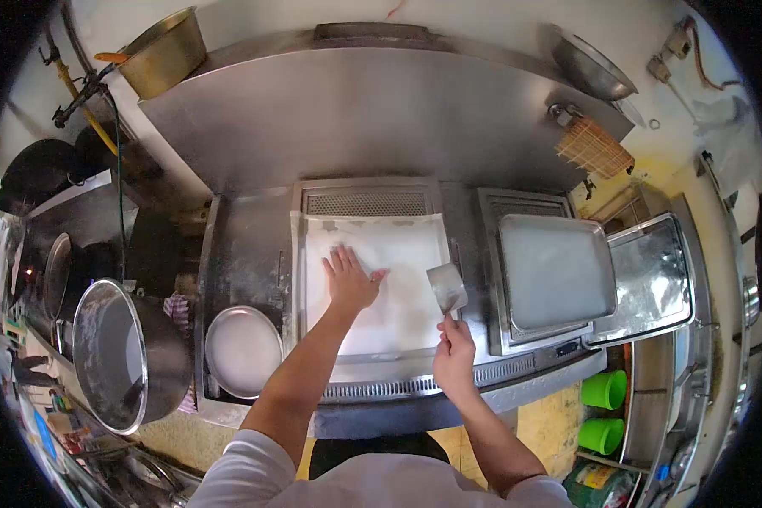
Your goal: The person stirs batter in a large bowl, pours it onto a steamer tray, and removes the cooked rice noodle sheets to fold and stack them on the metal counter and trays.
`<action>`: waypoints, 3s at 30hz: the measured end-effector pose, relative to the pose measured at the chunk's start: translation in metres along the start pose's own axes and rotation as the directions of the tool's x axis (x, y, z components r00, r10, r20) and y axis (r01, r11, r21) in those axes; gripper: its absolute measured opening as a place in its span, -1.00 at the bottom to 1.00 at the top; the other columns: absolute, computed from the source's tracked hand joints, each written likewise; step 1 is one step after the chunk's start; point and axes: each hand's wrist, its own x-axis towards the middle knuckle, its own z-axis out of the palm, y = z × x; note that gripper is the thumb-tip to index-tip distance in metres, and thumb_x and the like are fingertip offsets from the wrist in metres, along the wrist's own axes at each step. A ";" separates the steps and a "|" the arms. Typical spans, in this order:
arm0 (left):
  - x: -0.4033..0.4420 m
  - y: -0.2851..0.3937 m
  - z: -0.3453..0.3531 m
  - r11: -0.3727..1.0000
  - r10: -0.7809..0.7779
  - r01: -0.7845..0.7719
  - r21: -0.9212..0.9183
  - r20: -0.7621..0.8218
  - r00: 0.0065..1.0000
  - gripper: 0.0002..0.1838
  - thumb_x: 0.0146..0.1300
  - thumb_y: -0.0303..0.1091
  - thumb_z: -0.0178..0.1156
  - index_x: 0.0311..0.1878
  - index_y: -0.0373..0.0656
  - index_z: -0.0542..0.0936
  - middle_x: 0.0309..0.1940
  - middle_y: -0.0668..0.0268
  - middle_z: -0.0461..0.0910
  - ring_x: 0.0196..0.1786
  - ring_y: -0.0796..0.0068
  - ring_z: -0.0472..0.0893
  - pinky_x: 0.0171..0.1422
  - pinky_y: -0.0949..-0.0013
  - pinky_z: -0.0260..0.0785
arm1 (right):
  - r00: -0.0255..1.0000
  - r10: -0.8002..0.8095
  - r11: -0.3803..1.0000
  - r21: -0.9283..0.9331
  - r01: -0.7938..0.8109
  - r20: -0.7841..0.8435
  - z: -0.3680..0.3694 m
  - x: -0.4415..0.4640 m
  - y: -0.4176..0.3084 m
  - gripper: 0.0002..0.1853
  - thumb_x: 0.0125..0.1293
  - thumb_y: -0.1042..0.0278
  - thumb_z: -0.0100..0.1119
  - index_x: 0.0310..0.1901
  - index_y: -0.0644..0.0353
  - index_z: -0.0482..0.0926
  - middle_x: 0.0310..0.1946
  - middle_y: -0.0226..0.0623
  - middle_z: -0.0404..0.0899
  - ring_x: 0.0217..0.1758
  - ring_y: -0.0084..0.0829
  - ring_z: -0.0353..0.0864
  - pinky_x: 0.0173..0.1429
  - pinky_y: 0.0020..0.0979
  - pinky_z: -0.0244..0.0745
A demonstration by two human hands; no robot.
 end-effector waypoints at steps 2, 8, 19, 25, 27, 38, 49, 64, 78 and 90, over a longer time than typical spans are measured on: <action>0.013 0.022 0.004 0.999 0.009 -0.010 0.031 0.019 1.000 0.07 0.46 0.38 -0.13 0.60 -0.51 0.03 0.65 -0.23 -0.04 0.70 -0.18 -0.10 0.70 -0.27 -0.37 | 1.000 -0.007 1.000 0.004 0.007 0.009 -0.007 -0.002 0.000 -0.45 0.24 0.82 -0.07 0.29 0.43 0.53 -0.14 -0.12 0.56 -0.16 -0.33 0.54 -0.01 -0.42 0.52; 0.029 0.083 0.016 0.988 0.152 -0.154 0.026 0.077 0.985 0.06 0.46 0.39 -0.15 0.63 -0.42 0.02 0.68 -0.08 -0.06 0.72 -0.06 -0.11 0.71 -0.27 -0.35 | 0.999 0.013 1.000 0.009 -0.013 0.050 -0.015 -0.004 0.005 -0.44 0.23 0.83 -0.10 0.29 0.42 0.53 -0.16 -0.11 0.56 -0.18 -0.30 0.55 -0.04 -0.41 0.53; -0.073 0.006 -0.025 0.890 0.235 -0.315 -0.330 -0.260 0.937 -0.35 0.37 -0.07 0.29 0.41 -0.24 0.45 0.50 -0.12 0.30 0.56 -0.18 0.24 0.63 -0.28 -0.02 | 0.990 -0.135 0.988 -0.073 0.137 0.034 -0.001 0.043 0.017 -0.35 0.14 0.81 -0.04 0.34 0.35 0.50 -0.04 -0.02 0.55 0.01 -0.07 0.59 0.11 -0.21 0.53; -0.136 -0.154 -0.012 0.940 -0.158 0.002 -0.342 -0.431 0.888 -0.60 0.33 -0.27 0.30 0.17 -0.23 0.62 0.30 -0.01 0.53 0.33 -0.16 0.46 0.53 -0.18 0.17 | 0.973 -0.213 0.938 -0.261 0.228 0.086 0.024 0.082 0.045 -0.44 0.19 0.75 -0.04 0.28 0.47 0.50 -0.02 0.03 0.50 0.11 0.05 0.49 0.23 -0.12 0.44; -0.161 -0.200 -0.002 0.966 -0.244 0.177 -0.191 -0.429 0.869 -0.62 0.36 -0.27 0.25 0.18 -0.21 0.62 0.32 0.00 0.52 0.34 -0.16 0.47 0.54 -0.19 0.14 | 0.961 -0.254 0.872 -0.404 0.276 0.109 0.032 0.090 0.047 -0.44 0.18 0.76 -0.03 0.27 0.48 0.50 -0.04 0.02 0.49 0.10 0.06 0.48 0.22 -0.10 0.44; -0.256 -0.253 -0.011 0.932 -0.285 0.170 -0.319 -0.359 0.889 -0.62 0.12 -0.37 0.37 0.06 -0.03 0.70 -0.06 0.17 0.69 0.08 0.07 0.61 0.36 0.01 0.35 | 0.822 0.028 0.959 0.217 -0.182 0.568 0.158 -0.027 -0.073 -0.63 0.32 0.75 0.03 0.10 0.31 0.65 -0.25 -0.28 0.64 -0.22 -0.45 0.59 -0.09 -0.39 0.53; -0.389 -0.253 -0.042 0.724 -0.446 0.151 -0.673 -0.289 0.847 -0.64 0.18 -0.47 0.37 0.08 -0.16 0.69 0.03 0.07 0.66 0.15 -0.01 0.62 0.30 0.05 0.49 | 0.378 0.296 0.800 -0.012 -0.599 0.877 0.320 -0.133 -0.074 -0.62 0.28 0.79 0.05 0.13 0.45 0.58 -0.20 -0.26 0.63 -0.27 -0.46 0.58 -0.24 -0.43 0.52; -0.498 -0.195 -0.071 0.482 -0.758 0.345 -0.806 -0.187 0.625 -0.67 0.31 -0.35 0.34 0.13 -0.15 0.69 -0.01 0.06 0.69 0.06 0.01 0.68 0.22 0.08 0.55 | 0.266 0.089 0.965 -0.017 -0.263 0.960 0.261 -0.193 -0.081 -0.52 0.31 0.61 0.20 0.29 0.38 0.50 0.01 -0.19 0.64 -0.06 -0.42 0.64 0.00 -0.39 0.60; -0.643 -0.081 -0.057 0.071 -0.975 0.441 -0.894 0.031 0.220 -0.55 0.29 -0.37 0.37 0.25 -0.14 0.64 -0.05 0.09 0.71 -0.15 0.21 0.73 0.03 0.19 0.59 | -0.361 -0.309 0.850 0.426 0.311 0.880 0.174 -0.327 -0.134 -0.56 0.29 0.47 0.29 0.21 0.37 0.58 0.01 -0.09 0.70 0.02 -0.32 0.73 0.16 -0.33 0.63; -0.824 -0.075 -0.056 -0.075 -0.963 0.204 -0.976 0.018 -0.267 -0.48 0.32 -0.42 0.35 0.34 -0.27 0.53 0.00 0.09 0.71 -0.22 0.32 0.74 -0.04 0.28 0.59 | -0.691 -0.316 0.711 0.645 0.281 0.650 0.186 -0.523 -0.223 -0.58 0.28 0.42 0.27 0.16 0.38 0.59 -0.01 -0.01 0.65 -0.01 -0.18 0.71 0.08 -0.26 0.64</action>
